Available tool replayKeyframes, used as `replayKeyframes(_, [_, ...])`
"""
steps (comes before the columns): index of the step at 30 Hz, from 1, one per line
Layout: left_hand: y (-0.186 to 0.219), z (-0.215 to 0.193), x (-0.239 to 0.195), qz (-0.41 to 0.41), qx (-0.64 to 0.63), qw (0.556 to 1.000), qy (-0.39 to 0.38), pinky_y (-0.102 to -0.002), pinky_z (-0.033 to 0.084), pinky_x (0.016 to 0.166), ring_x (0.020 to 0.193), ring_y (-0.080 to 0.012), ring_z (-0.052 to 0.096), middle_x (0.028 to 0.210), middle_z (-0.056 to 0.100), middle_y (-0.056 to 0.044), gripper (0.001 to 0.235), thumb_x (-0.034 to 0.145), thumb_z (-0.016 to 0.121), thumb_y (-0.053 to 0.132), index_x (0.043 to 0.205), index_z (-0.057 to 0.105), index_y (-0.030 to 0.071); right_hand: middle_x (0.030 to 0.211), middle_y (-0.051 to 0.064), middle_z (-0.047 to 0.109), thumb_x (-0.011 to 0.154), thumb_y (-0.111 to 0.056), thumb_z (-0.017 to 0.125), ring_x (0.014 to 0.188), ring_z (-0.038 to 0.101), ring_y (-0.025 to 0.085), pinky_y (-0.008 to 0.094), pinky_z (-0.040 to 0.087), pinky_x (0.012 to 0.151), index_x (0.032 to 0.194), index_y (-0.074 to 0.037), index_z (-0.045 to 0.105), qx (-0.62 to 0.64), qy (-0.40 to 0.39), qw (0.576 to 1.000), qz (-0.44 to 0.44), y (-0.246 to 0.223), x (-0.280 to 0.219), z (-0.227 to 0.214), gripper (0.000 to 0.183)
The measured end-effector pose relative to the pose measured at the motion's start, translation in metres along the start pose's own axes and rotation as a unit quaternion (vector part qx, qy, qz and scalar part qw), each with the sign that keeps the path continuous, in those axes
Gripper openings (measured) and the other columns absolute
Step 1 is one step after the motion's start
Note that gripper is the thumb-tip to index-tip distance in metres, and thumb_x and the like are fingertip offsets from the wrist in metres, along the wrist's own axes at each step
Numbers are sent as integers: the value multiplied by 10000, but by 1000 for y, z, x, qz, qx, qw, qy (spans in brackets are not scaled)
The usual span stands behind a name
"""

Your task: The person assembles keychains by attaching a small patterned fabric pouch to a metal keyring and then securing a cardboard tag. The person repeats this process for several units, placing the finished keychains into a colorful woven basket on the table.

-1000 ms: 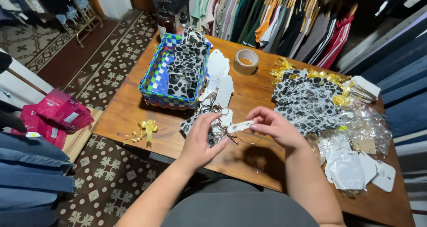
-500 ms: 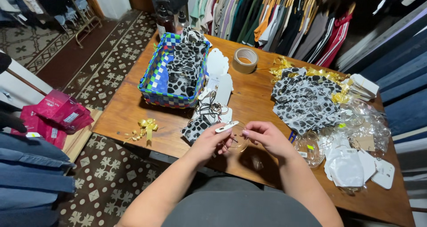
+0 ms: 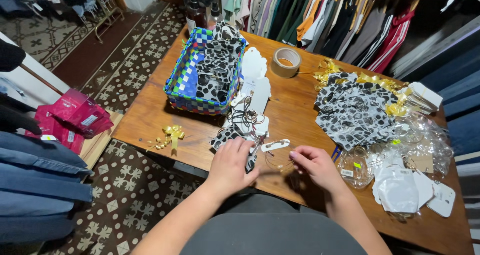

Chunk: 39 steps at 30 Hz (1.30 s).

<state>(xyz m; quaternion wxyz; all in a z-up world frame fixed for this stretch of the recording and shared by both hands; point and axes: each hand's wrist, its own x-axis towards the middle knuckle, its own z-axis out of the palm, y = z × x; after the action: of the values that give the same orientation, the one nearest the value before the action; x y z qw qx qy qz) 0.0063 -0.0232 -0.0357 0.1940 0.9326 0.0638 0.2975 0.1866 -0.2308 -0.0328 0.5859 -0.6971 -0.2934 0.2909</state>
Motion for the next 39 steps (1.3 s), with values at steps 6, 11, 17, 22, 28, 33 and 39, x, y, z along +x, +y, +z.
replayKeyframes(6, [-27, 12, 3, -169, -131, 975, -60, -410, 559, 758, 824, -307, 698, 808, 639, -45, 267, 770, 746, 275, 997, 625, 203, 505, 52, 664, 924, -167, 715, 455, 580, 102, 244, 503, 477, 728, -76, 761, -106, -2, 989, -99, -19, -8, 23, 221])
replayKeyframes(11, [-17, 4, 16, -277, -242, 929, -38, -356, 515, 655, 644, -228, 650, 695, 631, -54, 183, 773, 736, 199, 925, 645, 154, 530, 12, 686, 900, -149, 733, 438, 634, 111, 230, 535, 489, 735, -112, 776, -110, 60, 971, -204, -21, -16, 49, 174])
replayKeyframes(17, [-24, 9, 17, -355, -409, 841, -8, -255, 472, 575, 556, -105, 558, 631, 597, -35, 117, 847, 685, 98, 960, 659, 94, 570, 30, 636, 925, -214, 707, 498, 638, 248, 314, 542, 518, 780, -171, 744, -243, 56, 922, -296, -15, -17, 56, 155])
replayKeyframes(22, [-20, 6, 20, -364, -440, 821, -9, -262, 476, 589, 571, -105, 553, 627, 585, -42, 109, 840, 667, 95, 949, 663, 98, 570, 60, 593, 937, -225, 694, 511, 627, 296, 336, 542, 524, 772, -163, 714, -248, 41, 926, -281, -8, -20, 52, 178])
replayKeyframes(28, [-9, 3, 26, -356, -387, 850, 10, -264, 480, 597, 581, -103, 566, 650, 609, -37, 126, 801, 700, 134, 919, 671, 101, 514, 37, 527, 934, -234, 692, 465, 538, 225, 307, 502, 509, 721, -163, 699, -224, 45, 942, -248, -15, -19, 43, 225])
replayKeyframes(33, [5, 5, 27, -251, -257, 933, 27, -340, 518, 612, 594, -195, 627, 648, 607, -46, 158, 798, 744, 210, 923, 661, 160, 507, 51, 522, 940, -286, 687, 468, 563, 274, 314, 495, 495, 658, -169, 620, -261, 14, 935, -241, -22, -20, 51, 313])
replayKeyframes(39, [11, 3, 29, -16, -66, 989, 128, -292, 535, 633, 684, -204, 650, 672, 567, 14, 98, 867, 718, 262, 882, 648, 196, 502, 52, 532, 943, -280, 686, 471, 570, 251, 311, 484, 500, 650, -159, 605, -261, 32, 942, -210, -25, -16, 56, 327])
